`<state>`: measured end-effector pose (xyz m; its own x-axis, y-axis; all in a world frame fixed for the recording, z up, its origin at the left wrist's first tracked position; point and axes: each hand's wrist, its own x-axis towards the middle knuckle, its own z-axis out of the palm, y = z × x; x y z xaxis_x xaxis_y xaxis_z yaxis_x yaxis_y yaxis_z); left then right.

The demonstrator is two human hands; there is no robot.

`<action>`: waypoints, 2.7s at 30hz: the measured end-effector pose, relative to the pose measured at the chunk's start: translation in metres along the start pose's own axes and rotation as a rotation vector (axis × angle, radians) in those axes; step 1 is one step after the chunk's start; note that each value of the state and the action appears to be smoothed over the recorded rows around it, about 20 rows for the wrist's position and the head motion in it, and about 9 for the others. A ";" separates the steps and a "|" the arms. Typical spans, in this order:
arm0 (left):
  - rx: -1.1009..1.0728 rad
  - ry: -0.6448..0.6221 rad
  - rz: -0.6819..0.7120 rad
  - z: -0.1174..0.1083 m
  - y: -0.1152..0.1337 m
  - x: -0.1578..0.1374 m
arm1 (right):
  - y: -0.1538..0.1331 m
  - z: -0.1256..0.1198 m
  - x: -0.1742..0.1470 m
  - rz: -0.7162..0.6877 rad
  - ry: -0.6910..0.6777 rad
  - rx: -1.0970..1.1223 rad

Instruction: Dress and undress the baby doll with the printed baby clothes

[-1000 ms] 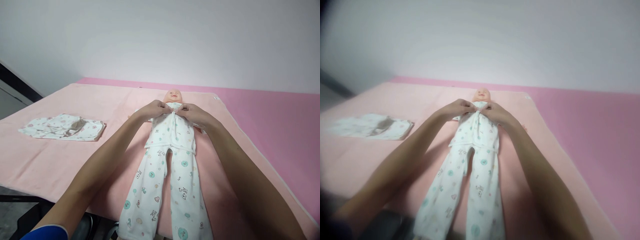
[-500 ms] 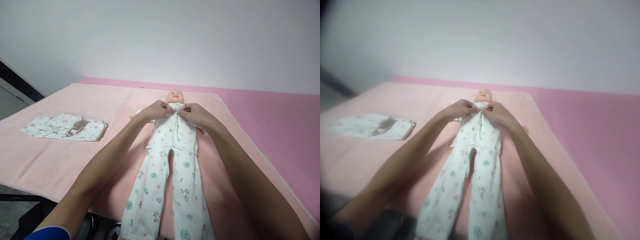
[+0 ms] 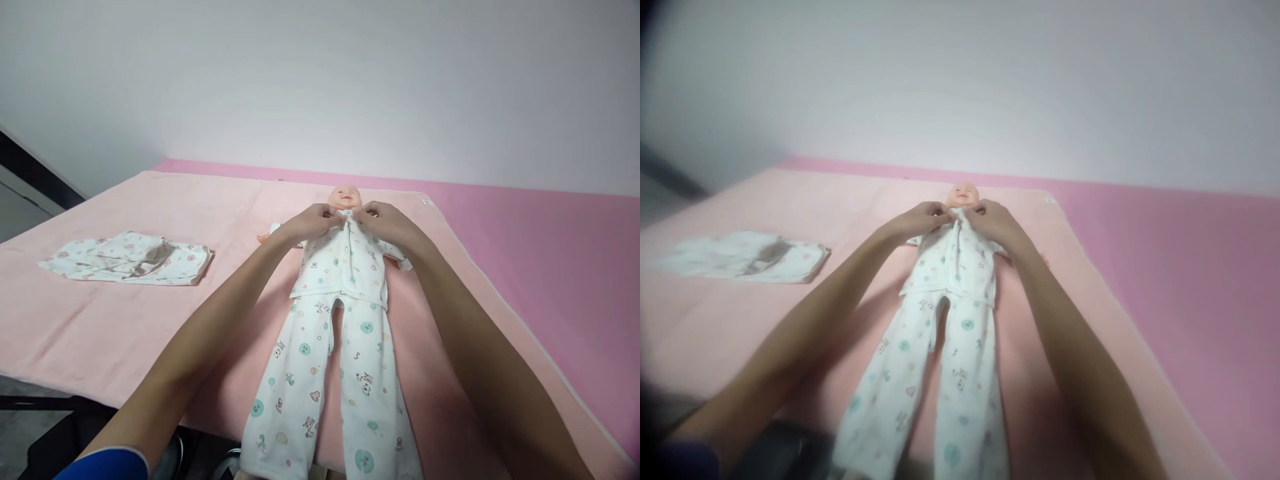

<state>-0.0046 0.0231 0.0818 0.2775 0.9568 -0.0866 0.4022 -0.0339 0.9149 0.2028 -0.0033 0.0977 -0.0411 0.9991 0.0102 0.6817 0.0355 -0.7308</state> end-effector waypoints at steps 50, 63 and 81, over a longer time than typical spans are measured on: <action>0.200 0.242 0.293 0.022 -0.015 -0.033 | 0.006 0.021 -0.036 -0.225 0.246 -0.257; 0.594 0.245 0.481 0.040 -0.051 -0.112 | 0.030 0.041 -0.125 -0.554 0.205 -0.454; 0.582 0.521 0.316 -0.048 -0.109 -0.130 | 0.116 -0.017 -0.165 -0.038 0.357 -0.278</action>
<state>-0.1261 -0.0835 0.0119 0.0718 0.8833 0.4634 0.7985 -0.3293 0.5039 0.3010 -0.1640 0.0231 0.1514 0.9407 0.3035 0.8569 0.0281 -0.5148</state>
